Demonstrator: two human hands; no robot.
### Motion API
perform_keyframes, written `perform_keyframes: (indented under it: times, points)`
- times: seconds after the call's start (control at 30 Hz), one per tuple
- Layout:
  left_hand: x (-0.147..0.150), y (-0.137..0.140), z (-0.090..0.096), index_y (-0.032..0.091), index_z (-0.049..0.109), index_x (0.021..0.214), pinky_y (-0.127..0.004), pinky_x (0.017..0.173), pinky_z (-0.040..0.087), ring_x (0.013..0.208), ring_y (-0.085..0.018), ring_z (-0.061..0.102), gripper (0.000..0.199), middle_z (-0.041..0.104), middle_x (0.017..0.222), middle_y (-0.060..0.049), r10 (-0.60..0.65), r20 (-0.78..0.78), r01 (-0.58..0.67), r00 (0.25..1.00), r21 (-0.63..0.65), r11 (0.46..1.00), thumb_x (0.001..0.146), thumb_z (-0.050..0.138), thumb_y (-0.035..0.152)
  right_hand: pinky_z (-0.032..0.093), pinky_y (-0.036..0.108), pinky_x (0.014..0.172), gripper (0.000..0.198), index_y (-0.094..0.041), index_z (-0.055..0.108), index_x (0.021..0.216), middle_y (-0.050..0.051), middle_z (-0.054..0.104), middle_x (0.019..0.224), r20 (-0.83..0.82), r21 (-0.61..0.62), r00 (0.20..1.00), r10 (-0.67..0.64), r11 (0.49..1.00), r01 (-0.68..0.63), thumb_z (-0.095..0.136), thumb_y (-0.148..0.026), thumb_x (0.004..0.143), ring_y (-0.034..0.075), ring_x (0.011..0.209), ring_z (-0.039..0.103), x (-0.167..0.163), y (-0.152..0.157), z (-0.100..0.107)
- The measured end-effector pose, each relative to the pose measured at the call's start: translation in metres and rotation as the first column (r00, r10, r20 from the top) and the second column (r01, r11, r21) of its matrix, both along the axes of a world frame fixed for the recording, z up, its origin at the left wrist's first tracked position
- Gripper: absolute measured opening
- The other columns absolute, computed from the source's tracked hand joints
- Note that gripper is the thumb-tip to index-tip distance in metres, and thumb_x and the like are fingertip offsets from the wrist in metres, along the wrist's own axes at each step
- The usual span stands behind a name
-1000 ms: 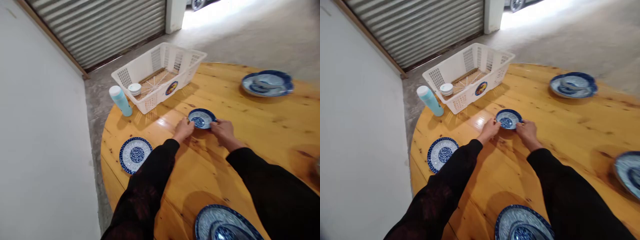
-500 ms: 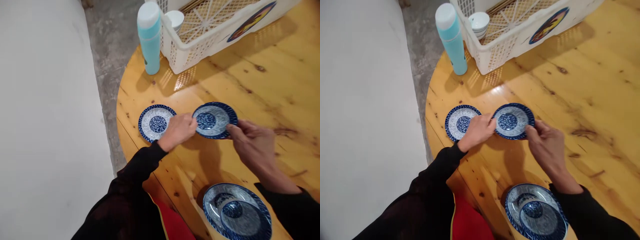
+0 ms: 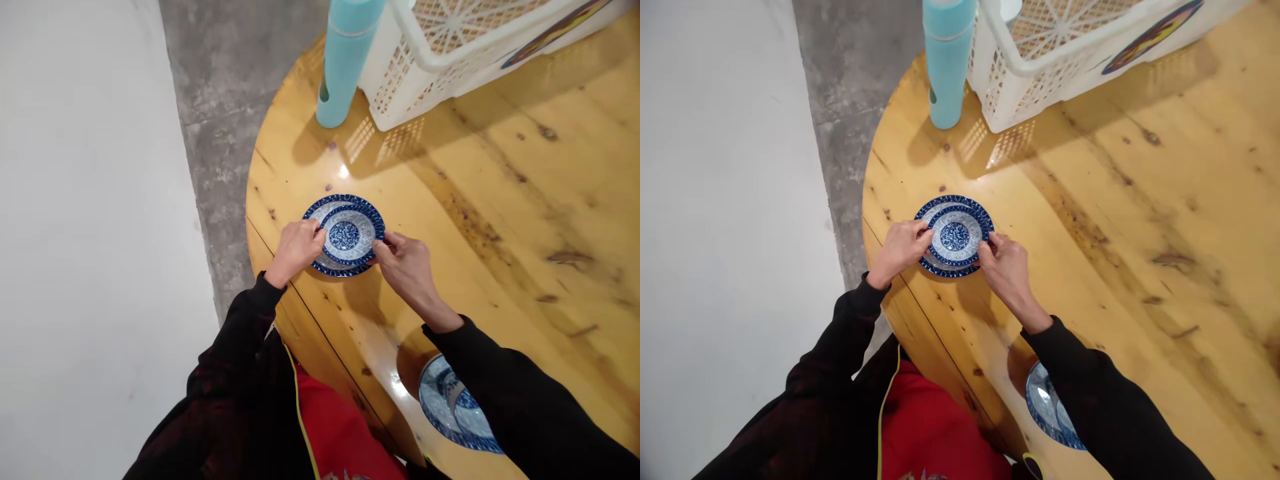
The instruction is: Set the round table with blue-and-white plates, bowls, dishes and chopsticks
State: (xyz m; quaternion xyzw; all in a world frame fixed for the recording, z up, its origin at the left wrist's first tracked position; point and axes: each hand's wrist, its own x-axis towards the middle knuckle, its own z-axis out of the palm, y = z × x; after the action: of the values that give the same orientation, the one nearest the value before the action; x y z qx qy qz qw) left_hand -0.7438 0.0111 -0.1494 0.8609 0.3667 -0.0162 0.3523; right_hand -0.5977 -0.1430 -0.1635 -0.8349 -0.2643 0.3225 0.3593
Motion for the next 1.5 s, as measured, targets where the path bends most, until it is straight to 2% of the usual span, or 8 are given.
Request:
perform_keyframes:
  times: [0.3,0.47,0.57,0.73,1.03,1.17,1.33,1.5]
  points:
    - [0.003,0.017,-0.003,0.018,0.060,0.065,-0.030,0.077,0.044,0.077,-0.020,0.067,0.031,0.070,0.069,-0.006,-0.049,-0.013,0.049,0.999,-0.012,0.999,0.095,0.050,0.017,0.043,0.027,0.054,0.030,-0.026,0.040,0.061,0.000,0.051,0.057,0.011,-0.037,0.999,-0.034,0.999,0.035,0.058,-0.029,0.085,0.024,0.065,0.069,-0.008,0.004,-0.005]
    - [0.008,0.029,-0.003,0.014,0.067,0.072,-0.031,0.085,0.046,0.082,-0.019,0.066,0.031,0.069,0.070,-0.005,-0.112,0.017,0.113,0.994,-0.081,0.990,0.097,0.050,0.022,0.055,0.029,0.057,0.027,-0.024,0.051,0.063,-0.001,0.052,0.064,-0.108,0.031,0.988,-0.112,0.993,0.116,0.065,-0.032,0.084,0.020,0.063,0.064,-0.007,0.001,-0.006]
    - [0.006,0.036,-0.001,0.013,0.070,0.080,-0.033,0.087,0.046,0.083,-0.020,0.065,0.034,0.070,0.073,-0.006,-0.084,0.017,0.085,0.996,-0.063,0.994,0.099,0.045,0.025,0.061,0.032,0.062,0.029,-0.021,0.061,0.065,-0.001,0.055,0.061,-0.196,0.069,0.962,-0.192,0.975,0.209,0.071,-0.039,0.085,0.016,0.059,0.060,-0.008,-0.002,-0.003]
    - [-0.004,0.045,0.000,0.017,0.071,0.092,-0.038,0.081,0.045,0.081,-0.025,0.060,0.032,0.073,0.083,-0.012,-0.027,0.037,0.028,0.999,-0.006,1.000,0.099,0.041,0.024,0.063,0.031,0.061,0.040,-0.020,0.064,0.067,0.001,0.062,0.062,-0.214,0.045,0.940,-0.266,0.959,0.281,0.081,-0.051,0.083,0.017,0.059,0.066,-0.009,-0.007,0.005]
    - [-0.033,0.045,-0.011,0.019,0.061,0.076,-0.035,0.078,0.041,0.079,-0.022,0.062,0.029,0.063,0.070,-0.007,0.076,0.157,-0.063,0.985,-0.086,0.994,0.097,0.041,0.020,0.063,0.032,0.058,0.024,-0.020,0.070,0.073,0.001,0.064,0.059,-0.086,-0.022,0.968,-0.234,0.972,0.233,0.079,-0.038,0.085,0.018,0.053,0.066,-0.017,-0.004,0.005]
    - [-0.047,0.047,-0.016,0.019,0.057,0.072,-0.033,0.079,0.042,0.076,-0.019,0.063,0.028,0.060,0.068,-0.004,0.102,0.181,-0.083,0.978,-0.112,0.990,0.096,0.044,0.020,0.063,0.031,0.058,0.027,-0.019,0.070,0.076,-0.001,0.062,0.057,-0.087,-0.018,0.973,-0.212,0.977,0.212,0.081,-0.043,0.083,0.018,0.052,0.065,-0.019,-0.004,-0.002]
    - [-0.064,0.053,0.002,0.020,0.052,0.069,-0.029,0.075,0.041,0.071,-0.016,0.062,0.030,0.060,0.067,-0.002,0.105,0.202,-0.086,0.974,-0.101,0.991,0.098,0.044,0.024,0.060,0.028,0.053,0.048,-0.017,0.067,0.079,0.001,0.065,0.062,-0.095,0.047,0.958,-0.270,0.960,0.276,0.081,-0.063,0.079,0.017,0.054,0.066,-0.025,-0.005,0.001]
    - [-0.075,0.057,0.027,0.021,0.059,0.074,-0.025,0.069,0.043,0.064,-0.014,0.062,0.029,0.065,0.064,0.001,0.091,0.256,-0.065,0.962,-0.108,0.992,0.097,0.047,0.034,0.058,0.027,0.053,0.061,-0.016,0.067,0.090,0.005,0.071,0.080,-0.133,0.133,0.916,-0.378,0.909,0.394,0.077,-0.074,0.075,0.015,0.057,0.068,-0.050,-0.031,0.039]
